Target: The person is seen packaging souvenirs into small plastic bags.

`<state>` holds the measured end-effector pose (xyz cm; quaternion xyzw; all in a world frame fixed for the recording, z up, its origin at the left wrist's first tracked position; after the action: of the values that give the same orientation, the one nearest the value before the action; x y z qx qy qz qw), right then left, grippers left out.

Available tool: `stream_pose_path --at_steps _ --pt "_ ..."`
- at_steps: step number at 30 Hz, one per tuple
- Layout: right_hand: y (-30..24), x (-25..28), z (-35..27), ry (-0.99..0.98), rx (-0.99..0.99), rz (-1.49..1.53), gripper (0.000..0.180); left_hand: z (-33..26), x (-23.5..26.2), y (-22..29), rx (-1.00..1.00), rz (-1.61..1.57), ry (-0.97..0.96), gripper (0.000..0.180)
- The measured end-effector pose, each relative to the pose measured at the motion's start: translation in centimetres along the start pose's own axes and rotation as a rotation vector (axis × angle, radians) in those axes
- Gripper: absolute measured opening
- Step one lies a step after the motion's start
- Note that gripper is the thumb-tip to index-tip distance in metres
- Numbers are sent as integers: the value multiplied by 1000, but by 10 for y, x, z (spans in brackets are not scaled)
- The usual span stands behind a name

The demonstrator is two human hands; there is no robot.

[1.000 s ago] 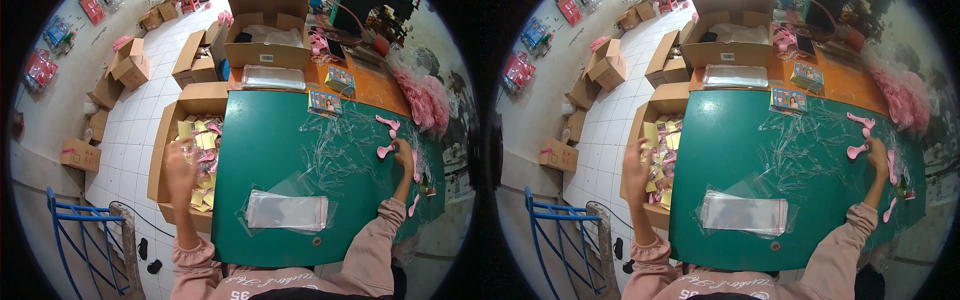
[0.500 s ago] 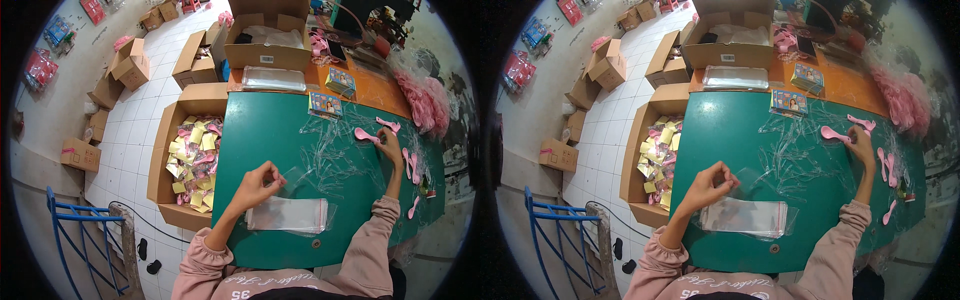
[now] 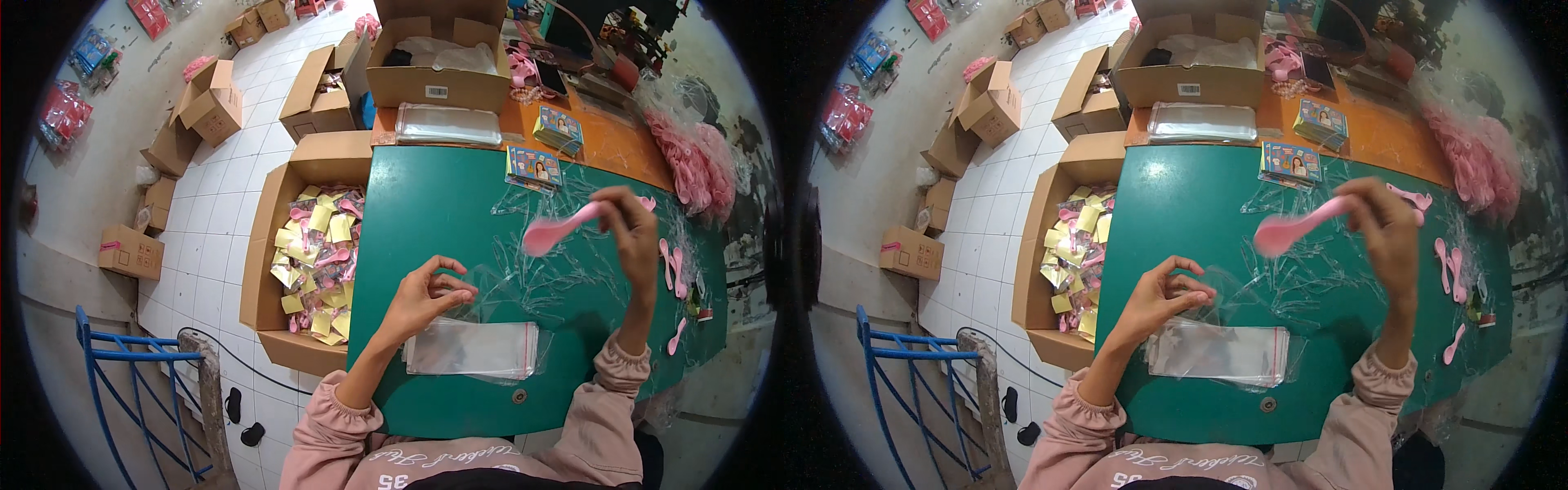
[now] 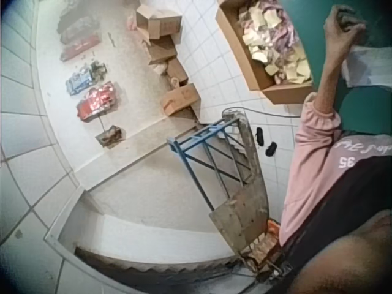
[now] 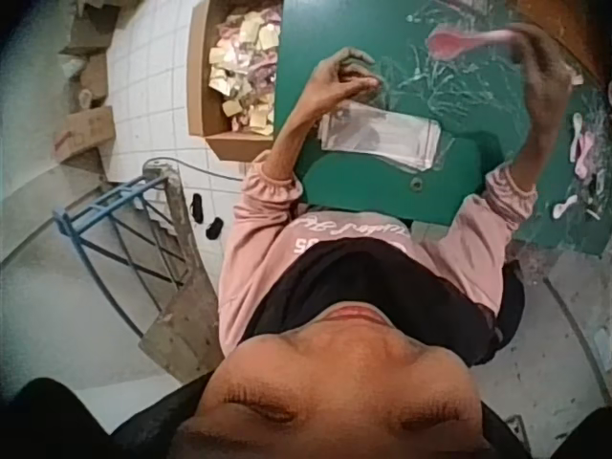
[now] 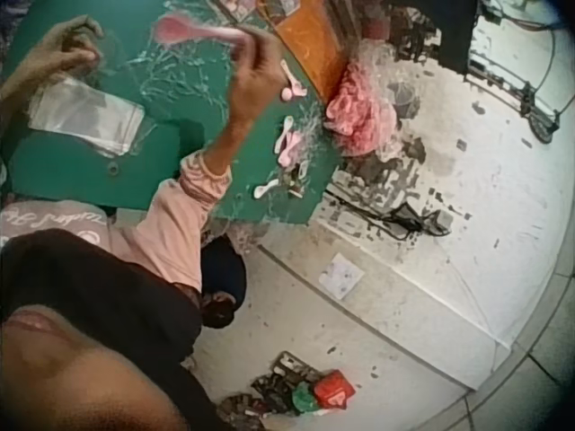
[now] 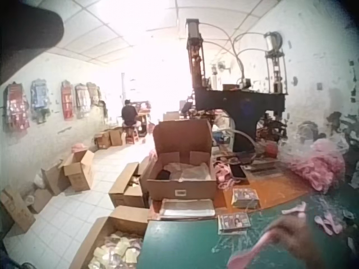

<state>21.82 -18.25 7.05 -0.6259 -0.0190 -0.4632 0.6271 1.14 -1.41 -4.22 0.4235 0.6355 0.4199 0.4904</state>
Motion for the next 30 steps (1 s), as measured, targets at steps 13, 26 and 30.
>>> stream_pose_path --at_steps 13,26,30 --pt "-28 -62 -10 -175 9 93 15 3 -1 -3 -18 -36 -8 40" --pt "-31 -59 -16 68 78 157 13 1 -4 0 21 -92 -4 39" --pt "-34 -62 -19 77 119 19 14 1 -4 -1 30 -42 -2 40"
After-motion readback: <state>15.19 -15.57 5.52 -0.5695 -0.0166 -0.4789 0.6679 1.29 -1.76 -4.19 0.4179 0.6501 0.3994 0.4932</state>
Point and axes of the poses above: each hand's wrist, its own z-axis towards the middle knuckle, its own x-axis out of the back of the hand, y = z × x, the point moved 2 cm from there along z, towards the middle knuckle, and after that the axes turned 12 degrees about -y, right-handed, at the moved point
